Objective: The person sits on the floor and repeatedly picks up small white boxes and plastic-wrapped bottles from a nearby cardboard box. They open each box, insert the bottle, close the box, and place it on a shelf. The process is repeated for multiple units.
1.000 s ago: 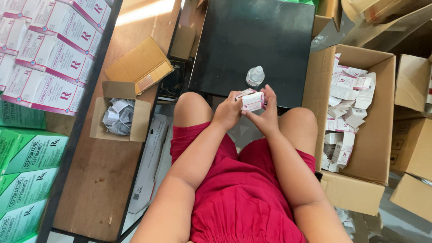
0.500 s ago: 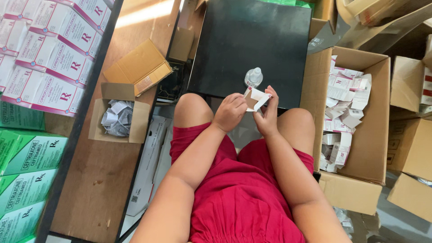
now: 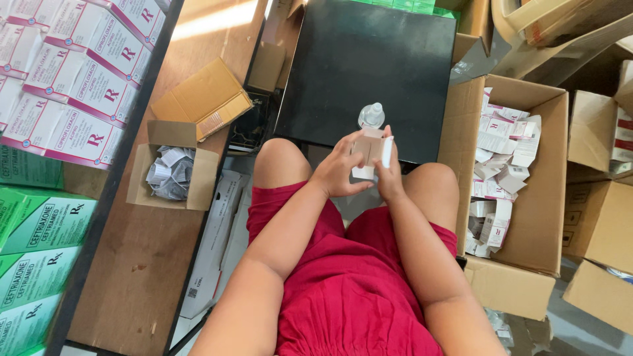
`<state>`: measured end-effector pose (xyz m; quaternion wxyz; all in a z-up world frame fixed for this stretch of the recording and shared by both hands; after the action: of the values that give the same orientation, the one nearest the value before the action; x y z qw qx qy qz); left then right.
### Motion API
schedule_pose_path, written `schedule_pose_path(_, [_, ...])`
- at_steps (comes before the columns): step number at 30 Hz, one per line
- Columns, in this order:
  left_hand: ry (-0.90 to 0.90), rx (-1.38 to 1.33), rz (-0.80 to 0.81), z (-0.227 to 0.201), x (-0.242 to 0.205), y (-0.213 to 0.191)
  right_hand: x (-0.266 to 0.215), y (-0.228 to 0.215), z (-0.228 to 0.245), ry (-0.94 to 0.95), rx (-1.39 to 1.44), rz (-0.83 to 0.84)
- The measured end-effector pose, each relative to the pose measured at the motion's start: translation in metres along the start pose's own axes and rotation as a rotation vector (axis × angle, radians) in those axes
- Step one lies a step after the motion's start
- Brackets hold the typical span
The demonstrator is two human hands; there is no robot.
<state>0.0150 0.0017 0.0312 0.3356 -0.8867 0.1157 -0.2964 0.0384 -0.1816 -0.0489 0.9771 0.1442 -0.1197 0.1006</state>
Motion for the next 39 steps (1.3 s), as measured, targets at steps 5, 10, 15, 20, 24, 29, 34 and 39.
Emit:
schedule_pose_path(5, [-0.071, 0.097, -0.004, 0.008, 0.001, 0.003, 0.009, -0.015, -0.002, 0.287, 0.450, -0.223])
schedule_pose_path(10, [-0.060, 0.239, -0.042, 0.016, 0.000, 0.015, 0.012, -0.008, 0.008, 0.413, 0.708, -0.277])
schedule_pose_path(15, [-0.159, 0.046, -0.082, 0.028, -0.007, 0.027, 0.014, -0.004, 0.015, 0.438, 0.753, -0.334])
schedule_pose_path(20, [0.002, 0.391, -0.320, 0.035, -0.010, 0.028, 0.015, -0.006, 0.014, 0.465, 0.746, -0.269])
schedule_pose_path(24, [-0.224, 0.353, -0.548, 0.045, 0.003, 0.014, 0.013, -0.010, 0.006, 0.524, 0.587, -0.255])
schedule_pose_path(29, [-0.360, 0.354, -0.844, 0.073, 0.048, 0.017, 0.008, -0.008, -0.018, 0.737, 0.212, -0.231])
schedule_pose_path(34, [-0.598, 0.454, -0.627, 0.087, 0.045, 0.046, 0.004, -0.002, -0.025, 0.791, 0.082, -0.165])
schedule_pose_path(39, [-0.620, 0.421, -0.540, 0.058, 0.047, 0.032, 0.001, -0.005, -0.028, 0.800, 0.013, -0.130])
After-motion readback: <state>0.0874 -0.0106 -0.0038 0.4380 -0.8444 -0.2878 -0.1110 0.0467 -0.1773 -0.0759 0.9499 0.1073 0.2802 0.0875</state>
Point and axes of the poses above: each hand's wrist, its own x-axis towards the middle knuckle, its own y-axis out of the palm, z = x × y, the point moved 2 cm from there along x, towards the middle knuckle, and after that the axes turned 10 degrees about x, right-handed, at the moved point
